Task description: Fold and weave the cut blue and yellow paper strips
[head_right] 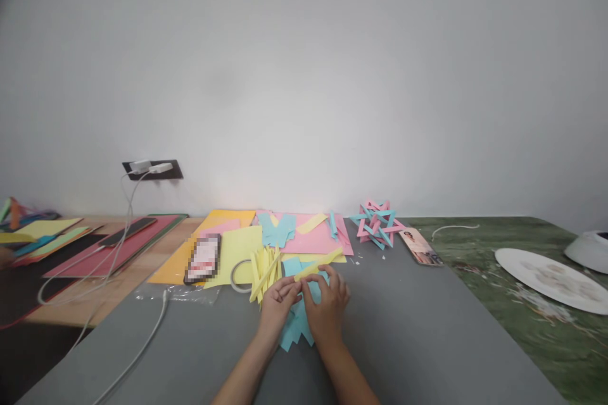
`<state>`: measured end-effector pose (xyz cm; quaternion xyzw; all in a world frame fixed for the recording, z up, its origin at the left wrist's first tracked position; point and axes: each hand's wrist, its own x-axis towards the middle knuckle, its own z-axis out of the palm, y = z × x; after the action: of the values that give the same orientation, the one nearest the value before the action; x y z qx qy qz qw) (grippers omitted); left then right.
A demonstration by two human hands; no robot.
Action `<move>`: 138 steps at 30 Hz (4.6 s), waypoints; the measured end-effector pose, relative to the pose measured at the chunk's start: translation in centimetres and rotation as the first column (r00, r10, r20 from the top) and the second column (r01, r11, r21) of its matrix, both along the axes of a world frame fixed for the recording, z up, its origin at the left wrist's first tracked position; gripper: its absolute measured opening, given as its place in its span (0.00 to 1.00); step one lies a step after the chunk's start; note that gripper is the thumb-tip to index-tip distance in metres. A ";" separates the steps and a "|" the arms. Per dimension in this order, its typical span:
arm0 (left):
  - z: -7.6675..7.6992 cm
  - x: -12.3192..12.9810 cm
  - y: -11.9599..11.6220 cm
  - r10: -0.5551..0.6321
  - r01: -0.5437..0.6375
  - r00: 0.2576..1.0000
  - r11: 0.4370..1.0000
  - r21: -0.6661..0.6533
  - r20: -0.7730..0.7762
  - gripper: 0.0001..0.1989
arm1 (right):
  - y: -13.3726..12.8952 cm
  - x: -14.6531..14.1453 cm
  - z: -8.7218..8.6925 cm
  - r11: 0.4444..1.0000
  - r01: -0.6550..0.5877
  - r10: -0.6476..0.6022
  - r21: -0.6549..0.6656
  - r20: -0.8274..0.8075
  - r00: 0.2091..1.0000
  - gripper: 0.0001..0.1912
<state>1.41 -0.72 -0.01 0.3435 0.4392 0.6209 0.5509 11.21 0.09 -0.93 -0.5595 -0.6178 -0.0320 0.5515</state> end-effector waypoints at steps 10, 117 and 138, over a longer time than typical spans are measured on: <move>-0.2 0.0 -0.1 0.050 -0.050 0.998 0.999 -0.004 -0.032 0.14 | 0.0 0.0 -0.1 1.000 0.013 -0.013 -0.026 -0.019 1.000 0.12; -0.2 -0.4 0.4 0.077 -0.081 0.994 0.996 -0.044 -0.073 0.12 | 0.0 0.0 -0.4 0.952 -0.278 0.205 -0.127 -0.409 0.889 0.13; -0.3 -0.3 0.0 0.116 -0.075 0.964 0.982 0.173 -0.238 0.16 | 1.6 0.2 -1.6 0.783 -0.605 0.371 -0.145 -0.672 0.641 0.14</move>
<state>1.09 -0.76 -0.29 0.4403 0.4684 0.6329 0.4315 11.36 1.71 -2.50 -0.4370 -0.5304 0.4157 0.5958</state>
